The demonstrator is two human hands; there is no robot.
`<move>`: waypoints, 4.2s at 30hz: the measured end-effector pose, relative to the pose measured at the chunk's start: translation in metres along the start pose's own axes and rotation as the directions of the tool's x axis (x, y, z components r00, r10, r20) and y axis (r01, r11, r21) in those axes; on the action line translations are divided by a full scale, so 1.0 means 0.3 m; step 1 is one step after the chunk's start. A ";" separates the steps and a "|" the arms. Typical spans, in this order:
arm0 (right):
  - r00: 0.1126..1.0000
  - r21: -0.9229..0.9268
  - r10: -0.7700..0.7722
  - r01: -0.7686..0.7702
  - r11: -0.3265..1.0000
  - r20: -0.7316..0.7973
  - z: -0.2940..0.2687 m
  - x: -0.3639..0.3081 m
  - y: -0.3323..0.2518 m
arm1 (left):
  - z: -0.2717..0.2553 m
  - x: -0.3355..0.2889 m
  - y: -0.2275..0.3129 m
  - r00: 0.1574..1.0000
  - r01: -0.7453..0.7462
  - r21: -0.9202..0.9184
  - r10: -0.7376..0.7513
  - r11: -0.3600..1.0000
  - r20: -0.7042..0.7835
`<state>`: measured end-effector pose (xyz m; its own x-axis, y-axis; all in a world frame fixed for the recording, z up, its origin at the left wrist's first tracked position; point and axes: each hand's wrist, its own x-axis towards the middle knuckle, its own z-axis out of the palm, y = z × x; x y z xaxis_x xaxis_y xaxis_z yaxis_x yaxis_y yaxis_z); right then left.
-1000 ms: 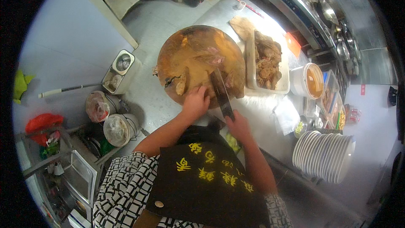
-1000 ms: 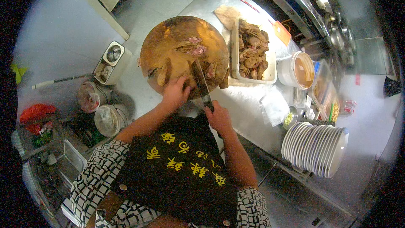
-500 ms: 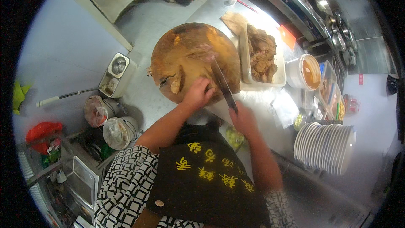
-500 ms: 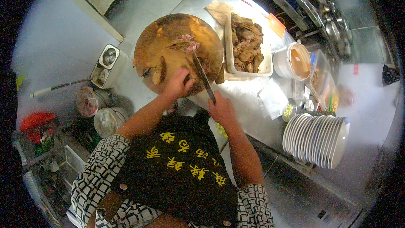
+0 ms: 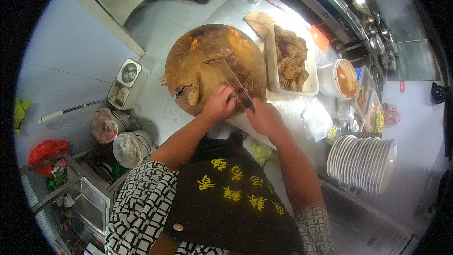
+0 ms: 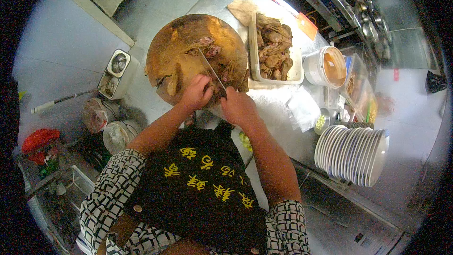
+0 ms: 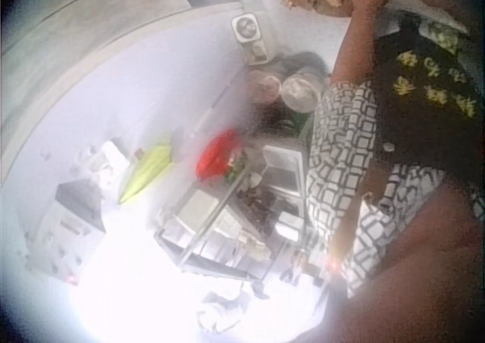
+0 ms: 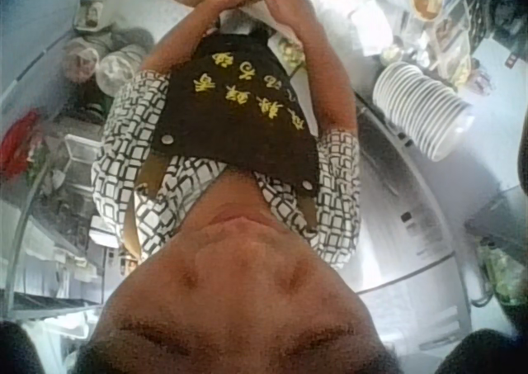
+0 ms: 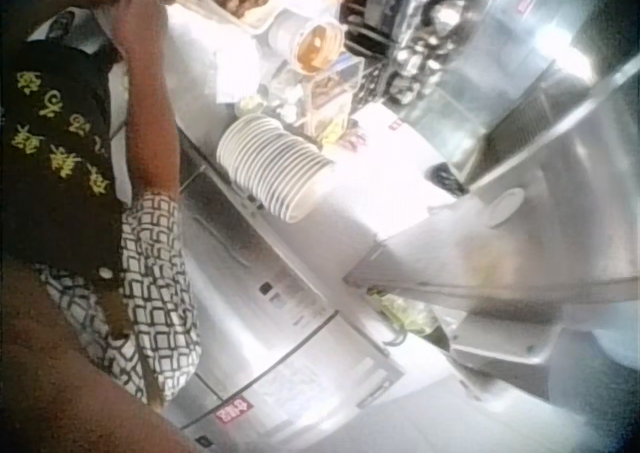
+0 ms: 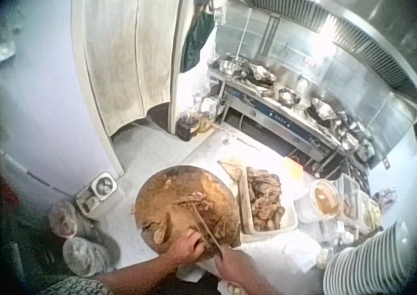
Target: The person retrieves cooked meat from a refrigerator, places it on a cutting board, and uses a cleaver to chop the meat into smaller pieces. The chopped meat is then transferred into a white tray. The person also handles a cutting board and a knife during the process.
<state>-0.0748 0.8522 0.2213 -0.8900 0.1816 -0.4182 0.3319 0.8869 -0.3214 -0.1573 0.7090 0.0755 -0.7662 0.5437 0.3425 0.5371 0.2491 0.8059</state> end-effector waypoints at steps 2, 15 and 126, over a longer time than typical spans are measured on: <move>1.000 0.007 -0.017 0.017 1.000 0.013 -0.003 0.032 -0.006 | 0.003 -0.001 -0.003 1.000 0.013 -0.003 -0.013 1.000 0.002; 0.995 0.072 0.041 -0.047 0.996 0.086 0.012 0.122 -0.028 | -0.080 0.245 -0.010 0.718 0.650 -0.173 -0.672 0.740 -0.179; 0.963 0.463 0.104 0.024 0.886 -0.249 0.424 -0.024 -0.047 | -0.197 -0.221 -0.048 0.910 0.388 -0.005 -0.384 0.922 -0.158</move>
<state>-0.0332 0.7844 0.1207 -0.9004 0.3728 -0.2244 0.4173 0.5935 -0.6882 -0.1351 0.6221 0.0696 -0.9589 0.2724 0.0788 0.1961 0.4362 0.8782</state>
